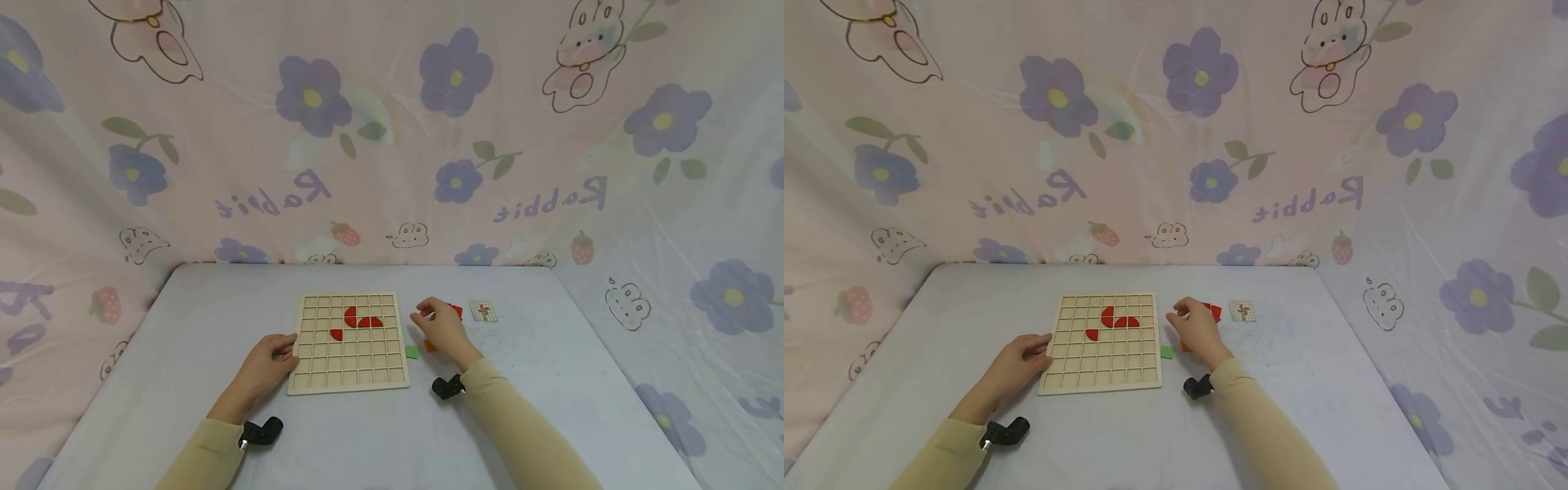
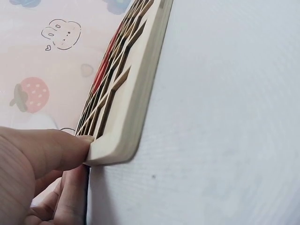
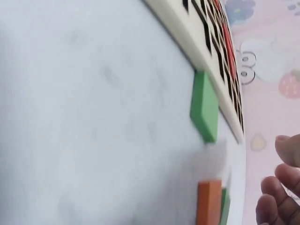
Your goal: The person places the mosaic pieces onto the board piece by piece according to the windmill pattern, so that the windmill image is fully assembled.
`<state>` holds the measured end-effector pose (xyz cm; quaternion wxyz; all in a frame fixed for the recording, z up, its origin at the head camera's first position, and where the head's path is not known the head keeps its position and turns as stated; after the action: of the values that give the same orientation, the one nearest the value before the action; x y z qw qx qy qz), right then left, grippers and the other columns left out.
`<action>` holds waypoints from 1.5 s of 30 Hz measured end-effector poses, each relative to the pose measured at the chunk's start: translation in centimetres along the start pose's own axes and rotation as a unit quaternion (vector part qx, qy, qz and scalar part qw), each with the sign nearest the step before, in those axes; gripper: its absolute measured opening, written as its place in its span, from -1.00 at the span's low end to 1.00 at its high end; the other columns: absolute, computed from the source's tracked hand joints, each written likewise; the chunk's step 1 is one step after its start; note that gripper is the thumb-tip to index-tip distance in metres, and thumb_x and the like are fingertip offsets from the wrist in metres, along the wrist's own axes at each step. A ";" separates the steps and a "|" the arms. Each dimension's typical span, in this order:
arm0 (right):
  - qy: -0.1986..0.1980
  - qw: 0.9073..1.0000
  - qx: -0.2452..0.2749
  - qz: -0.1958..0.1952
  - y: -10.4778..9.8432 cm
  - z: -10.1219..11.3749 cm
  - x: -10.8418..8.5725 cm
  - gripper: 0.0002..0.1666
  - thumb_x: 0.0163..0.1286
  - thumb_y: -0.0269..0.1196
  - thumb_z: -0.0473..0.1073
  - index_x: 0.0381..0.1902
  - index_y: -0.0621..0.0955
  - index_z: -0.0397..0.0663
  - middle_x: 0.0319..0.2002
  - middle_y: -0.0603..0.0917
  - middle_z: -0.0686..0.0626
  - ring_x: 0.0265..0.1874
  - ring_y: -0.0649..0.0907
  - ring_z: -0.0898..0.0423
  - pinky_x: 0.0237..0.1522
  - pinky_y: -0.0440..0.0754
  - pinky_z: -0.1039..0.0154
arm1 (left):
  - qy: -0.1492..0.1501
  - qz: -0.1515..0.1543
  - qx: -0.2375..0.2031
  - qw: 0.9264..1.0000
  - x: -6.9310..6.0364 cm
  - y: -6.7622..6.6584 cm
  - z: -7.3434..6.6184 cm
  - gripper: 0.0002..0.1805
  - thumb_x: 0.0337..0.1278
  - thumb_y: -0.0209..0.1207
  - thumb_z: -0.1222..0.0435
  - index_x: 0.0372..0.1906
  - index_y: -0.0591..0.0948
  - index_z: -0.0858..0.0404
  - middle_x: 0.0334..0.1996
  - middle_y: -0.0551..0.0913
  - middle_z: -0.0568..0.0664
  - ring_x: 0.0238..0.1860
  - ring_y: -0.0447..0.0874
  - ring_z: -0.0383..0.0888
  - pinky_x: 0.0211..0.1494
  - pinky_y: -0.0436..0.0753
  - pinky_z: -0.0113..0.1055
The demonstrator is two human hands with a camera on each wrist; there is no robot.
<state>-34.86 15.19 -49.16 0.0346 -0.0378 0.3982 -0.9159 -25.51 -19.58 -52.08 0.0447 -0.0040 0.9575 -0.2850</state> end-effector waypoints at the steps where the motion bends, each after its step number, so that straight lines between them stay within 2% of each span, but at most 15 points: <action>1: -0.002 1.000 0.000 -0.006 -0.3 -0.3 0.1 -0.64 0.33 0.29 0.05 -0.03 0.60 -0.02 -0.24 0.58 0.08 -0.29 0.53 0.11 -0.34 0.53 0.23 | 0.000 -0.001 -0.001 1.000 0.0 0.0 0.0 -0.44 0.15 0.24 0.40 0.28 0.46 0.39 0.07 0.44 0.17 0.00 0.45 -0.01 -0.02 0.56 -0.32; 6: 0.016 0.999 0.019 -0.025 -1.6 -1.9 0.2 -0.61 0.34 0.28 0.04 -0.01 0.60 -0.09 -0.18 0.59 0.00 -0.23 0.55 0.06 -0.26 0.56 0.15 | 0.000 0.000 -0.005 1.000 0.1 0.0 0.1 -0.45 0.15 0.24 0.39 0.28 0.46 0.39 0.06 0.45 0.17 -0.01 0.45 -0.02 -0.05 0.56 -0.36; 11: 0.041 0.998 0.031 -0.026 -2.1 -3.0 0.3 -0.57 0.35 0.27 0.04 0.03 0.58 -0.11 -0.05 0.58 -0.07 -0.10 0.56 0.00 -0.11 0.58 0.09 | -0.001 0.002 -0.010 1.000 0.1 0.2 0.3 -0.44 0.15 0.24 0.39 0.28 0.45 0.40 0.06 0.44 0.18 0.01 0.46 0.00 -0.06 0.56 -0.45; 16: 0.047 0.998 0.038 -0.029 -2.4 -3.6 0.4 -0.56 0.36 0.27 0.01 0.04 0.57 -0.17 0.01 0.55 -0.13 -0.06 0.56 -0.05 -0.02 0.56 0.04 | 0.000 0.002 -0.009 1.000 0.2 0.2 0.5 -0.44 0.16 0.24 0.39 0.29 0.45 0.39 0.09 0.43 0.18 0.03 0.46 -0.01 -0.02 0.56 -0.40; 24: 0.047 0.997 0.004 -0.059 -3.2 -4.7 1.0 -0.57 0.35 0.28 0.00 0.03 0.57 -0.17 -0.07 0.54 -0.17 -0.12 0.52 -0.06 -0.04 0.55 0.05 | -0.003 0.005 -0.009 1.000 0.1 0.2 0.6 -0.44 0.18 0.23 0.38 0.30 0.44 0.38 0.13 0.42 0.17 0.05 0.46 -0.03 0.04 0.56 -0.30; 31: 0.059 0.995 -0.020 -0.074 -4.0 -5.3 1.4 -0.53 0.32 0.30 -0.04 0.09 0.58 -0.21 -0.03 0.52 -0.24 -0.06 0.46 -0.15 0.02 0.50 -0.02 | 0.000 0.006 -0.011 1.000 0.2 0.2 0.6 -0.44 0.17 0.23 0.39 0.30 0.44 0.40 0.17 0.39 0.20 0.07 0.46 -0.02 0.02 0.57 -0.38; 39: 0.066 0.995 -0.036 -0.070 -4.0 -5.7 2.0 -0.54 0.32 0.30 -0.04 0.08 0.59 -0.20 0.00 0.52 -0.24 0.00 0.42 -0.18 0.04 0.44 -0.05 | 0.002 0.003 -0.014 1.000 0.2 0.2 0.7 -0.44 0.17 0.22 0.40 0.29 0.44 0.40 0.16 0.39 0.19 0.08 0.46 -0.02 0.03 0.56 -0.37; 45: 0.072 0.993 -0.060 -0.067 -3.9 -5.8 2.3 -0.56 0.31 0.31 -0.03 0.02 0.62 -0.21 -0.05 0.53 -0.26 -0.03 0.42 -0.20 0.01 0.41 -0.06 | 0.004 0.002 -0.013 1.000 0.3 0.2 0.6 -0.44 0.17 0.22 0.39 0.30 0.44 0.39 0.17 0.39 0.19 0.08 0.45 -0.01 0.04 0.56 -0.35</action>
<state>-37.89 21.85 -50.20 -0.0583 -0.0001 0.4506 -0.8908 -25.70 -19.76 -52.70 0.0414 -0.0019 0.9613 -0.2724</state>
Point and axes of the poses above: each hand's wrist, its own x-axis towards the middle knuckle, its own y-axis out of the palm, z = x × y, the point moved 8 cm from there along x, towards the middle knuckle
